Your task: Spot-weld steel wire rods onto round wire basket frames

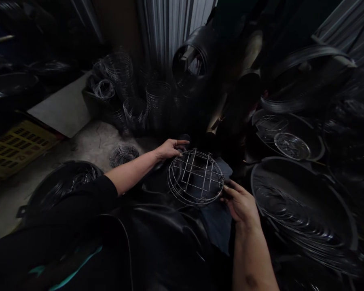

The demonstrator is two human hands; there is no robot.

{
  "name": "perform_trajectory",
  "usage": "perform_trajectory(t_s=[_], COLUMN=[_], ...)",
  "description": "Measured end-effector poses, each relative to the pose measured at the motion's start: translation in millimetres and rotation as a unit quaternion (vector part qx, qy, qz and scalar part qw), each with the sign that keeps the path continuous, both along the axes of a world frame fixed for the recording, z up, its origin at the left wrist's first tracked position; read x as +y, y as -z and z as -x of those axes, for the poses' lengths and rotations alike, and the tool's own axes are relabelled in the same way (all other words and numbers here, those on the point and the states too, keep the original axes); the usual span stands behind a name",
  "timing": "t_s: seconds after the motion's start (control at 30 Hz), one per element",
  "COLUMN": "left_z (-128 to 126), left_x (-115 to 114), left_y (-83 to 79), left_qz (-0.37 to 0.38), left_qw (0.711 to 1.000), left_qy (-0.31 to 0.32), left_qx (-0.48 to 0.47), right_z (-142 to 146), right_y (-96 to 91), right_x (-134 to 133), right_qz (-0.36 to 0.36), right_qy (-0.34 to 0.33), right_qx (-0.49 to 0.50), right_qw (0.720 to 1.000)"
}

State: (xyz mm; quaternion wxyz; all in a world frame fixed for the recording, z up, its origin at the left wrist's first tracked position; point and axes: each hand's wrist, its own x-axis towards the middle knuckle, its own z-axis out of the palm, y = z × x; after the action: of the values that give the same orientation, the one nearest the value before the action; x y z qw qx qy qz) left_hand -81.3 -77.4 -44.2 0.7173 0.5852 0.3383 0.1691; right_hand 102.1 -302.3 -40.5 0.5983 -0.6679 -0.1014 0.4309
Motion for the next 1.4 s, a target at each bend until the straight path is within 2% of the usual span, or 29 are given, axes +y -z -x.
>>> perform_trajectory(t_s=[0.17,0.37,0.5,0.57,0.67,0.77,0.97,1.03,1.1,1.17,1.2,1.3,1.33,1.4], left_z=[2,6,14,20,31,38,38,39,42,46,48,51,49,42], left_x=[0,-2,4,9,16,14,-2,-4,-4,-2,-1,4,6,7], left_y=[5.2,7.7,1.6,-4.9,-15.2,-18.7,-4.6,-3.5,-6.4,-11.4,-13.7,-17.7,-17.8,-17.3], left_qz=[0.004,-0.018,-0.033,-0.060,-0.147,-0.229,-0.306,-0.313,-0.296,-0.237,-0.184,-0.025,0.000,0.005], left_qw=[1.000,0.998,0.994,0.985,0.951,0.919,0.899,0.898,0.908,0.932,0.950,0.989,0.995,0.999], left_qy=[0.016,0.052,0.103,0.155,0.265,0.306,0.283,0.269,0.254,0.248,0.236,0.141,0.099,0.037], left_qx=[-0.012,0.007,0.022,0.036,0.066,0.097,0.133,0.154,0.153,0.116,0.091,0.035,0.030,0.028], right_z=[0,-7,-13,-15,-16,-14,-8,-8,-9,-8,-7,0,4,13], right_y=[4.8,11.5,3.9,-2.9,-10.9,-9.6,16.3,21.9,22.6,18.9,16.1,5.8,2.2,-5.2], right_x=[-1,-1,0,1,-1,-5,-10,-11,-12,-16,-19,-28,-30,-29], right_qz=[0.019,0.097,0.113,0.116,0.117,0.122,0.125,0.142,0.136,0.111,0.098,0.060,0.042,0.002], right_qy=[-0.011,-0.043,-0.128,-0.171,-0.248,-0.320,-0.275,-0.275,-0.275,-0.260,-0.242,-0.127,-0.088,-0.036], right_qx=[-0.040,-0.164,-0.208,-0.216,-0.218,-0.237,-0.330,-0.354,-0.351,-0.304,-0.263,-0.107,-0.060,0.000], right_qw=[0.999,0.981,0.963,0.954,0.937,0.909,0.894,0.882,0.885,0.910,0.929,0.984,0.993,0.999])
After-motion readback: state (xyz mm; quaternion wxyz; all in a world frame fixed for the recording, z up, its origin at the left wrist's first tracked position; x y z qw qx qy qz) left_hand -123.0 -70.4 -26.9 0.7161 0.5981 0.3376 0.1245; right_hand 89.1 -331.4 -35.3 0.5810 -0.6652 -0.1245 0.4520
